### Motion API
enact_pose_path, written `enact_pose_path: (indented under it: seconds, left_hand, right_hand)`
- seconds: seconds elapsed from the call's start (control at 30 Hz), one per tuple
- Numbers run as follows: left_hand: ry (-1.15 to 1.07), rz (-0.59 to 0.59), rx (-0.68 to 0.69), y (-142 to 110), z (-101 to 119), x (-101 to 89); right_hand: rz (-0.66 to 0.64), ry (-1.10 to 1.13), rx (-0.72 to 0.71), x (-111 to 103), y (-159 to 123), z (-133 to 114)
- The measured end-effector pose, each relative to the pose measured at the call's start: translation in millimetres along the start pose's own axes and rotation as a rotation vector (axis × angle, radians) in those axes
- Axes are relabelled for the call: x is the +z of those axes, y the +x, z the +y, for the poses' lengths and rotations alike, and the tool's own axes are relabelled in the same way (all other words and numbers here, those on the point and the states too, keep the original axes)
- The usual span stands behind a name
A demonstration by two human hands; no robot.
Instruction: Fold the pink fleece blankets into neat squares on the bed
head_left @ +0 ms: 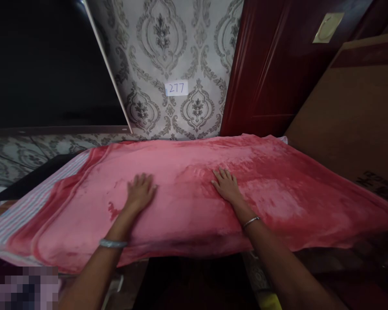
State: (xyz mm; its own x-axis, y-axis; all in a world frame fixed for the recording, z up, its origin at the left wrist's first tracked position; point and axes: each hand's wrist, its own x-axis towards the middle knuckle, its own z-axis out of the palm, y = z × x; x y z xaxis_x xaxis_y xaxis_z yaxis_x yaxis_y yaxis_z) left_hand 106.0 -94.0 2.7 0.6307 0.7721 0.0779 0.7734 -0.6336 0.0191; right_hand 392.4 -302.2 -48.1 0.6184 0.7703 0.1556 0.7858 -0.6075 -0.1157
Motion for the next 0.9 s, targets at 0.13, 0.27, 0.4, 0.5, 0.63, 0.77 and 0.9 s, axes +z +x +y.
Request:
enact_pose_path:
  seconds: [0.13, 0.27, 0.4, 0.5, 0.63, 0.77, 0.9]
  left_hand:
    - [-0.085, -0.016, 0.349, 15, 89, -3.2]
    - [-0.144, 0.015, 0.519, 27, 157, 8.8]
    - [-0.17, 0.044, 0.575, 30, 181, 35.8]
    - [-0.173, 0.041, 0.581, 29, 180, 48.5]
    - [-0.184, 0.047, 0.572, 29, 177, 48.3]
    - [-0.157, 0.044, 0.518, 27, 167, 42.1]
    - [-0.111, 0.021, 0.39, 25, 128, 34.9]
  right_hand:
    - [-0.014, 0.008, 0.005, -3, -1, -1]
    - [-0.018, 0.017, 0.008, -5, -1, -2]
    - [-0.01, 0.025, 0.0, -4, -1, -2]
    - [-0.008, 0.026, 0.002, -4, -1, -1]
    - [-0.022, 0.023, 0.006, -6, -1, -2]
    - [-0.025, 0.019, 0.003, -8, -2, -2]
    - [-0.025, 0.015, 0.007, -7, -2, -1]
